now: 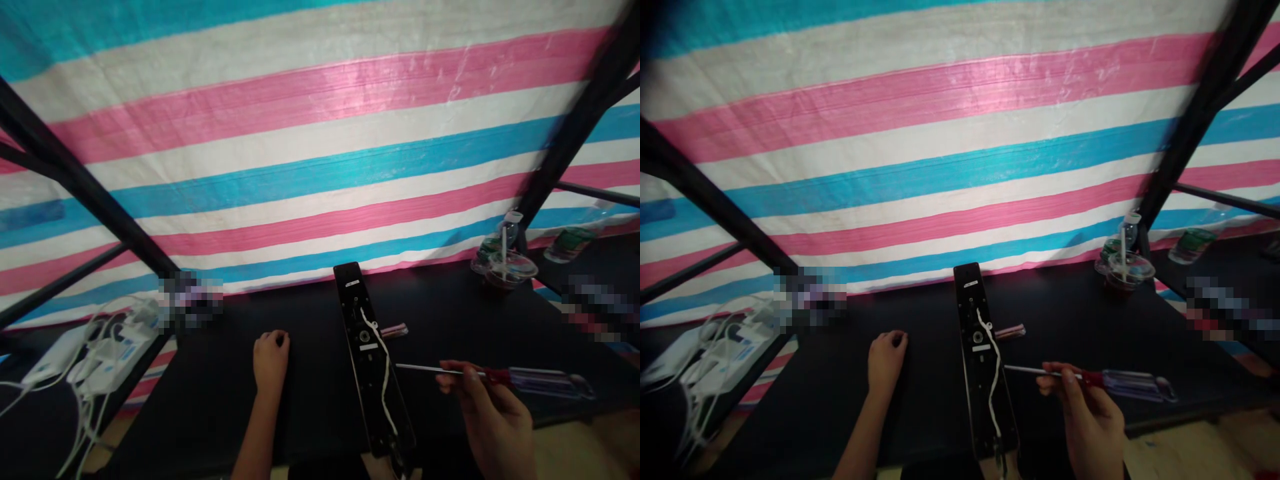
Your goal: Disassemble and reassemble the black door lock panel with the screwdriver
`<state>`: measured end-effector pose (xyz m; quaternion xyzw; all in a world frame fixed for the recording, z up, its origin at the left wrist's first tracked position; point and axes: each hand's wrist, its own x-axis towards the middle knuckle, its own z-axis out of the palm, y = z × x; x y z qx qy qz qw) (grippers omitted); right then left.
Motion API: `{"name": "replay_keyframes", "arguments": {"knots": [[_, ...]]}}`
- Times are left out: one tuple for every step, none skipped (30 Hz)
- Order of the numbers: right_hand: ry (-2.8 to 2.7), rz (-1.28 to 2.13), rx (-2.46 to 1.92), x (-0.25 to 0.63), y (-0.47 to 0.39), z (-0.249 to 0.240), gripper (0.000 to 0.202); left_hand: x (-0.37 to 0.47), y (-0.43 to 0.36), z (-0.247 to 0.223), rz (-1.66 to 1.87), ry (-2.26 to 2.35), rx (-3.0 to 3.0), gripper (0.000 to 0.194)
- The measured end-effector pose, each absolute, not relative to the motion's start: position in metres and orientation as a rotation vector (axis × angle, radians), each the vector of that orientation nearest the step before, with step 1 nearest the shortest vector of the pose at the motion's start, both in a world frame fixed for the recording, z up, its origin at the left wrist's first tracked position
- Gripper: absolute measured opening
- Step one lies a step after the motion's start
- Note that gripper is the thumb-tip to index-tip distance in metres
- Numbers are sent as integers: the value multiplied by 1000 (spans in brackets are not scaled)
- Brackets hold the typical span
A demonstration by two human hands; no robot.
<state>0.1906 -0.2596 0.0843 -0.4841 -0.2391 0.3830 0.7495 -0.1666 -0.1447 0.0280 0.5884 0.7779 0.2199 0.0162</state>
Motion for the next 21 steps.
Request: {"name": "replay_keyframes", "arguments": {"knots": [[-529, 843, -1053, 189, -261, 86, 31, -167, -143, 29, 659, 2414, 1850, 31], [-537, 849, -1046, 188, -262, 88, 31, -167, -142, 29, 643, 2411, 1864, 30], [-548, 854, -1038, 186, -263, 89, 30, -167, -141, 29, 636, 2407, 1875, 30], [-561, 858, -1028, 185, -263, 90, 29, -168, -140, 29, 637, 2403, 1879, 30], [-575, 859, -1020, 183, -263, 91, 29, -168, -138, 29, 642, 2399, 1879, 30], [-587, 861, -1016, 182, -264, 92, 30, -168, -137, 29, 646, 2390, 1881, 30], [-597, 863, -1015, 180, -264, 92, 30, -168, -136, 30, 650, 2377, 1887, 30], [-606, 869, -1017, 180, -265, 92, 31, -168, -134, 31, 652, 2364, 1895, 31], [-610, 874, -1020, 179, -265, 92, 31, -167, -133, 33, 652, 2351, 1903, 31], [-610, 878, -1024, 179, -266, 92, 31, -166, -133, 35, 658, 2334, 1907, 30], [-612, 882, -1027, 179, -267, 91, 31, -164, -133, 38, 677, 2309, 1906, 29], [-620, 885, -1028, 178, -269, 91, 30, -160, -134, 41, 717, 2274, 1892, 28], [-630, 888, -1029, 178, -270, 91, 29, -155, -137, 45, 775, 2223, 1863, 26], [-641, 890, -1029, 178, -271, 92, 28, -149, -141, 49, 853, 2154, 1817, 24], [-649, 889, -1028, 177, -272, 93, 28, -141, -148, 54, 952, 2076, 1749, 22], [-658, 891, -1025, 176, -273, 94, 28, -132, -156, 59, 1042, 1975, 1659, 21], [-661, 894, -1021, 174, -274, 96, 28, -122, -165, 64, 1126, 1861, 1560, 21], [-660, 898, -1016, 172, -274, 98, 28, -112, -176, 69, 1181, 1742, 1474, 23], [-660, 906, -1008, 170, -274, 100, 28, -101, -187, 75, 1219, 1650, 1404, 24], [-663, 920, -998, 168, -274, 101, 28, -91, -197, 80, 1267, 1599, 1344, 25], [-670, 939, -988, 166, -274, 101, 28, -81, -208, 84, 1284, 1548, 1287, 25]]}}
